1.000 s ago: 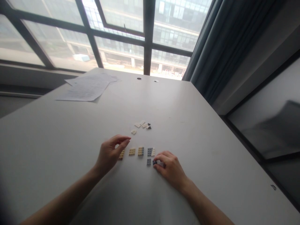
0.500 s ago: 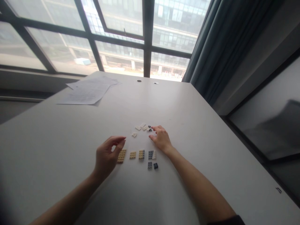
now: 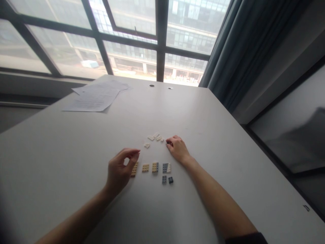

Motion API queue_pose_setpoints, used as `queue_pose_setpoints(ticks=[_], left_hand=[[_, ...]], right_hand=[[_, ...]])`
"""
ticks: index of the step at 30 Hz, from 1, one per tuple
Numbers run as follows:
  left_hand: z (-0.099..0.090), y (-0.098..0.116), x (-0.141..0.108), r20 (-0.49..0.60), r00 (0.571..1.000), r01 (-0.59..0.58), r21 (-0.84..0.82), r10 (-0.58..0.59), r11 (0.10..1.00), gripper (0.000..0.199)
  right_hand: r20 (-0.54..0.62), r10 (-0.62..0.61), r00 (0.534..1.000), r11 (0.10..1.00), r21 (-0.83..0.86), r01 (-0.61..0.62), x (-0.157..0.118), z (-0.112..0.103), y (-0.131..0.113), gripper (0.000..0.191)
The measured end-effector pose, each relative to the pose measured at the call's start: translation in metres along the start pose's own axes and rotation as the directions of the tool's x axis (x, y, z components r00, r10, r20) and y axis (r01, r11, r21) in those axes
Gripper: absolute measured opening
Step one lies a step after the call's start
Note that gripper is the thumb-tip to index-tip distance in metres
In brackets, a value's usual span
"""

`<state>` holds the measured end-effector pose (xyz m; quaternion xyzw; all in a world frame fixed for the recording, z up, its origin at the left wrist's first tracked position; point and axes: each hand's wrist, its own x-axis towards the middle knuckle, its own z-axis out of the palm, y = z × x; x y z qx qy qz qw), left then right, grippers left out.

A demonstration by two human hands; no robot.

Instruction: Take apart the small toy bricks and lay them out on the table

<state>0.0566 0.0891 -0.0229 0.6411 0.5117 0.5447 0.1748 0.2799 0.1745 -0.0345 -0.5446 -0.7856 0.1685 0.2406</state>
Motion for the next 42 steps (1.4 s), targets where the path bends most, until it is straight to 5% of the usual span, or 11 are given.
queue_pose_setpoints(ticks=[14, 26, 42], left_hand=[[0.001, -0.002, 0.000, 0.046, 0.998, -0.043, 0.061, 0.041, 0.997, 0.011], [0.002, -0.001, 0.000, 0.049, 0.998, -0.040, 0.081, 0.036, 0.996, 0.012], [0.004, -0.005, -0.001, 0.059, 0.997, -0.050, 0.066, 0.046, 0.997, 0.012]], right_hand=[[0.178, -0.143, 0.974, 0.982, 0.149, 0.117, -0.014, 0.005, -0.018, 0.031], [0.154, -0.071, 0.986, 0.996, 0.059, 0.063, -0.011, 0.005, -0.025, 0.022], [0.085, -0.126, 0.988, 0.989, 0.084, 0.119, -0.009, 0.010, -0.024, 0.021]])
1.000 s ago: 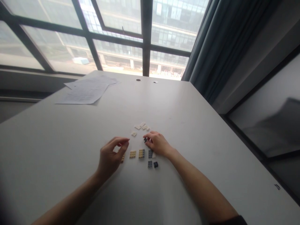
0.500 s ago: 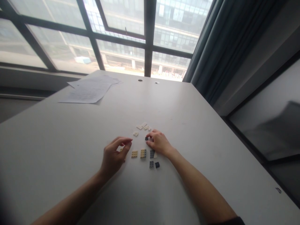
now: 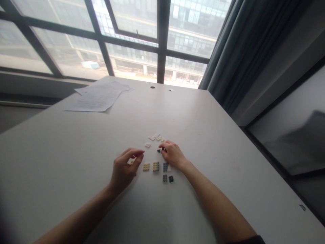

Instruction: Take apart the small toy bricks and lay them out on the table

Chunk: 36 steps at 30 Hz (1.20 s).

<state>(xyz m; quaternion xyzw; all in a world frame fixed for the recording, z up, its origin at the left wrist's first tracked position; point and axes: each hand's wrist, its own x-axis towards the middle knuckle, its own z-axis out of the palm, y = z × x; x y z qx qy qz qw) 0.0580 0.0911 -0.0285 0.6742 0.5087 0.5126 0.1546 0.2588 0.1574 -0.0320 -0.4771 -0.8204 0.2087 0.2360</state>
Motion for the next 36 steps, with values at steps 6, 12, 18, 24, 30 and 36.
queue_pose_setpoints(ticks=[6, 12, 18, 24, 30, 36], left_hand=[[0.001, 0.002, -0.001, 0.015, 0.999, -0.034, -0.004, 0.034, 0.999, 0.011], [0.002, 0.010, -0.006, 0.046, 0.984, -0.174, 0.005, 0.174, 0.985, 0.014], [0.003, 0.017, -0.008, 0.034, 0.956, -0.292, -0.004, 0.292, 0.956, 0.023], [0.003, 0.022, -0.006, -0.011, 0.939, -0.343, -0.026, 0.343, 0.939, 0.017], [0.004, 0.019, -0.009, 0.009, 0.946, -0.324, -0.053, 0.325, 0.944, 0.022], [0.004, 0.019, -0.011, 0.037, 0.924, -0.382, 0.115, 0.380, 0.917, 0.024]], right_hand=[[-0.033, 0.099, 0.994, 0.957, 0.277, -0.086, -0.004, 0.000, 0.003, 0.020], [0.133, 0.280, 0.951, 0.377, 0.896, -0.236, -0.019, -0.008, -0.027, 0.022], [0.337, 0.264, 0.904, -0.053, 0.941, -0.335, -0.034, -0.002, -0.059, 0.029], [0.323, 0.320, 0.891, -0.120, 0.946, -0.300, -0.040, 0.006, -0.067, 0.028], [0.286, 0.324, 0.902, -0.090, 0.958, -0.272, -0.048, 0.005, -0.069, 0.024], [0.200, 0.349, 0.916, 0.037, 0.973, -0.226, -0.055, 0.004, -0.064, 0.024]])
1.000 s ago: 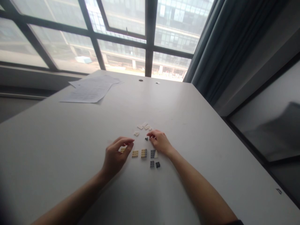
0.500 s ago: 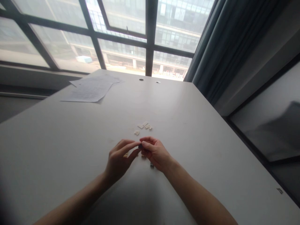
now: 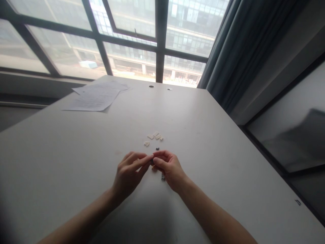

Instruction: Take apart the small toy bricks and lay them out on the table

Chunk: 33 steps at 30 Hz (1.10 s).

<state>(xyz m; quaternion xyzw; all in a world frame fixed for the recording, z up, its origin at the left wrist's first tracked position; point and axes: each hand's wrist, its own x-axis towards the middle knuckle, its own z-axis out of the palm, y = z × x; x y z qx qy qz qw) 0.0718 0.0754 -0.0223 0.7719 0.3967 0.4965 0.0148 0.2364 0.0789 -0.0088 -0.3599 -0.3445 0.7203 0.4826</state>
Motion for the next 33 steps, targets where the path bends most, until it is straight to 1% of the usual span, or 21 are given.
queue_pose_setpoints(ticks=[5, 8, 11, 12, 13, 14, 16, 17, 18, 19, 20, 23, 25, 27, 29, 33], left_hand=[[-0.003, 0.003, -0.001, 0.014, 0.996, -0.089, 0.178, 0.088, 0.980, 0.022], [-0.006, 0.007, 0.000, 0.019, 0.992, -0.124, 0.222, 0.123, 0.967, 0.022], [-0.006, 0.007, 0.001, 0.052, 0.991, -0.128, 0.225, 0.119, 0.966, 0.023], [-0.006, 0.006, 0.001, 0.065, 0.993, -0.115, 0.226, 0.102, 0.967, 0.023], [-0.005, 0.005, 0.001, 0.075, 0.994, -0.093, 0.230, 0.077, 0.969, 0.023], [-0.005, 0.002, 0.001, 0.085, 0.995, -0.068, 0.236, 0.050, 0.969, 0.022], [-0.004, -0.002, 0.001, 0.102, 0.995, -0.017, 0.248, -0.009, 0.969, 0.020], [-0.004, -0.003, 0.001, 0.116, 0.992, 0.007, 0.253, -0.038, 0.967, 0.019], [-0.004, -0.005, 0.002, 0.137, 0.988, 0.031, 0.261, -0.069, 0.965, 0.018], [-0.004, -0.006, 0.004, 0.164, 0.981, 0.052, 0.271, -0.100, 0.961, 0.018], [-0.004, -0.007, 0.006, 0.195, 0.972, 0.072, 0.286, -0.132, 0.955, 0.018], [-0.001, -0.009, 0.016, 0.281, 0.932, 0.119, 0.355, -0.227, 0.927, 0.022], [0.004, -0.011, 0.025, 0.325, 0.905, 0.136, 0.391, -0.275, 0.910, 0.025], [0.011, -0.014, 0.034, 0.374, 0.879, 0.131, 0.405, -0.295, 0.905, 0.028], [0.019, -0.017, 0.042, 0.431, 0.856, 0.104, 0.400, -0.287, 0.911, 0.028], [0.033, -0.026, 0.051, 0.550, 0.810, 0.009, 0.337, -0.205, 0.941, 0.026]], right_hand=[[-0.008, -0.061, 0.998, 0.995, -0.077, 0.060, -0.001, 0.000, 0.003, 0.024], [-0.017, -0.112, 0.994, 0.982, -0.156, 0.108, -0.003, 0.002, 0.002, 0.024], [-0.012, -0.186, 0.982, 0.935, -0.309, 0.174, -0.005, -0.001, -0.002, 0.025], [-0.005, -0.228, 0.974, 0.898, -0.388, 0.209, -0.007, -0.005, -0.005, 0.026], [0.008, -0.278, 0.960, 0.839, -0.485, 0.247, -0.008, -0.011, -0.008, 0.026], [0.027, -0.333, 0.942, 0.754, -0.593, 0.284, -0.010, -0.017, -0.012, 0.024], [0.084, -0.419, 0.904, 0.523, -0.792, 0.316, -0.014, -0.034, -0.020, 0.020], [0.113, -0.435, 0.893, 0.411, -0.858, 0.309, -0.015, -0.043, -0.023, 0.018], [0.133, -0.430, 0.893, 0.324, -0.901, 0.290, -0.017, -0.052, -0.026, 0.017], [0.145, -0.418, 0.897, 0.257, -0.928, 0.270, -0.018, -0.060, -0.028, 0.017], [0.150, -0.397, 0.906, 0.210, -0.945, 0.249, -0.020, -0.067, -0.028, 0.018], [0.164, -0.344, 0.925, 0.118, -0.969, 0.215, -0.022, -0.081, -0.025, 0.020], [0.185, -0.343, 0.921, 0.065, -0.973, 0.220, -0.023, -0.084, -0.021, 0.020], [0.201, -0.362, 0.910, 0.030, -0.974, 0.227, -0.024, -0.085, -0.018, 0.020], [0.205, -0.378, 0.903, 0.021, -0.973, 0.229, -0.024, -0.084, -0.017, 0.018], [0.205, -0.398, 0.894, 0.029, -0.971, 0.236, -0.024, -0.084, -0.014, 0.018]])
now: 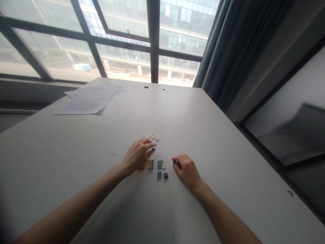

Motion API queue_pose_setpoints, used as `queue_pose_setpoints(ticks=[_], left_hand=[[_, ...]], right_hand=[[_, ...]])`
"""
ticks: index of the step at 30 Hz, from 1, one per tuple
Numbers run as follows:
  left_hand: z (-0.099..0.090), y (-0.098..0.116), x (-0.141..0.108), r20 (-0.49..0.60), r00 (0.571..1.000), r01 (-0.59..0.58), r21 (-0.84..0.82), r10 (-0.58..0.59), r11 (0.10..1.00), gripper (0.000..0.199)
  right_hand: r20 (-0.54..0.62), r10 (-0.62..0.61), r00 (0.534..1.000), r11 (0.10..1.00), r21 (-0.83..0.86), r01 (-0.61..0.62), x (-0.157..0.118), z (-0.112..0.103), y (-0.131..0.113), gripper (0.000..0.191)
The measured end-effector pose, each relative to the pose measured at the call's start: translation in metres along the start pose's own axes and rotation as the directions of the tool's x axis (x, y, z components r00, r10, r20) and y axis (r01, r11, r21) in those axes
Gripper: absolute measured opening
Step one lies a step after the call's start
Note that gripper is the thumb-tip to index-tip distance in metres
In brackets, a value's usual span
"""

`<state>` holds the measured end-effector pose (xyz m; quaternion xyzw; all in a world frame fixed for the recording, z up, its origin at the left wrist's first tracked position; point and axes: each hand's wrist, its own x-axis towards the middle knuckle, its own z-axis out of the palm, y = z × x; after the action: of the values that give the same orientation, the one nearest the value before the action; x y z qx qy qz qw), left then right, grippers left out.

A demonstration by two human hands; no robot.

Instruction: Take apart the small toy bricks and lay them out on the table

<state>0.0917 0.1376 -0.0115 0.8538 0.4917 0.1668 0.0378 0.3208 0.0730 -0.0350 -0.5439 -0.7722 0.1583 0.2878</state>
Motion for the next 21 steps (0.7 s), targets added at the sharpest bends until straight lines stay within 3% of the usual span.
queue_pose_setpoints(ticks=[9, 15, 21], left_hand=[[0.008, -0.009, 0.013, 0.085, 0.983, -0.156, -0.090, 0.164, 0.984, 0.020], [0.010, -0.009, 0.013, 0.034, 0.992, -0.109, -0.300, 0.125, 0.948, 0.020], [0.011, 0.008, 0.001, -0.020, 0.999, -0.040, -0.624, 0.036, 0.781, 0.022]], right_hand=[[-0.003, 0.020, 1.000, 0.999, 0.034, -0.020, -0.002, 0.002, -0.002, 0.018], [-0.006, 0.018, 1.000, 0.998, 0.059, -0.017, -0.002, 0.003, -0.002, 0.017], [-0.001, 0.007, 1.000, 0.998, 0.062, -0.006, -0.002, 0.004, 0.001, 0.018]])
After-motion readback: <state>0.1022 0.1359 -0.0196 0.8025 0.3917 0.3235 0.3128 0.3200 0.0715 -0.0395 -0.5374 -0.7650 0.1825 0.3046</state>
